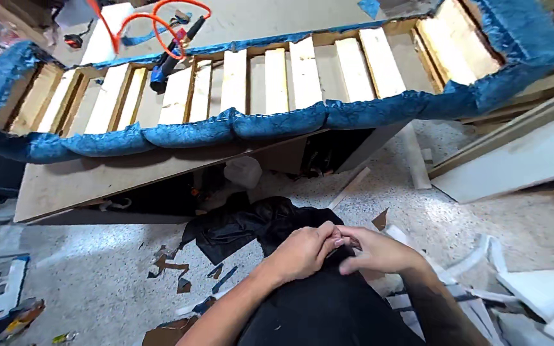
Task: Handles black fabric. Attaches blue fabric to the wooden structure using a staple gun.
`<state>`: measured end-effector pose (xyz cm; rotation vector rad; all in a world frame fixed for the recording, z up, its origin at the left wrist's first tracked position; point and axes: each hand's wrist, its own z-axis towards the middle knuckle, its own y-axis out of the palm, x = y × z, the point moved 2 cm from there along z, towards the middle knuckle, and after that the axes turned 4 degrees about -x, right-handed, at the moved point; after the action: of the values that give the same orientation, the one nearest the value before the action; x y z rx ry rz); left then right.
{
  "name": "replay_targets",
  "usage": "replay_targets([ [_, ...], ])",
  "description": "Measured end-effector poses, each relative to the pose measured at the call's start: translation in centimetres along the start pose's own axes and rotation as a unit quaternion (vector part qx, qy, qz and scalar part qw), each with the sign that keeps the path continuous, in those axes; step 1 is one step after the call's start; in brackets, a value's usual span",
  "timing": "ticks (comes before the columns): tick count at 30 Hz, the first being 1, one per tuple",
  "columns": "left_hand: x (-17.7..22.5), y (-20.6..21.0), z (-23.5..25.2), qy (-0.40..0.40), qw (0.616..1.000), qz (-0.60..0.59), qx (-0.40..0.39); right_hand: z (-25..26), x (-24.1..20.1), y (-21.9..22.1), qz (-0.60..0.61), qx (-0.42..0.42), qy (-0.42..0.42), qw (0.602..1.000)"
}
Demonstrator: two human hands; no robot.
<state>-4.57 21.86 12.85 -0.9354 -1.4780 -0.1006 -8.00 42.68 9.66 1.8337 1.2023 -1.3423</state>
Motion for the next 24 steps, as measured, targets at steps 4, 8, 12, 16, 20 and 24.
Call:
replay_targets([
  [4,-2.2,-0.6,-0.1,-0.038,0.99,-0.12,0.067,-2.0,0.8,0.9,0.141,0.141,-0.061,0.978],
  [8,-5.5,0.8,0.1,-0.055,0.969,-0.214,-0.115,-5.3,-0.2,-0.8,0.275,0.237,-0.192,0.912],
  [12,-2.7,1.6,1.2,0.056,0.953,-0.27,-0.129,-7.1,-0.2,-3.2,0.263,0.274,-0.232,0.895],
  [16,0.7,2.2,3.1,0.028,0.965,-0.259,0.015,-8.8,0.4,-4.5,0.216,0.293,-0.247,0.898],
  [20,1.6,1.8,5.6,0.025,0.975,-0.149,0.163,-9.5,0.5,-5.1,0.151,0.281,-0.146,0.937],
  [24,3.4,0.4,7.1,0.1,0.979,-0.046,0.17,-7.7,-0.4,-4.0,0.316,0.352,-0.089,0.877],
])
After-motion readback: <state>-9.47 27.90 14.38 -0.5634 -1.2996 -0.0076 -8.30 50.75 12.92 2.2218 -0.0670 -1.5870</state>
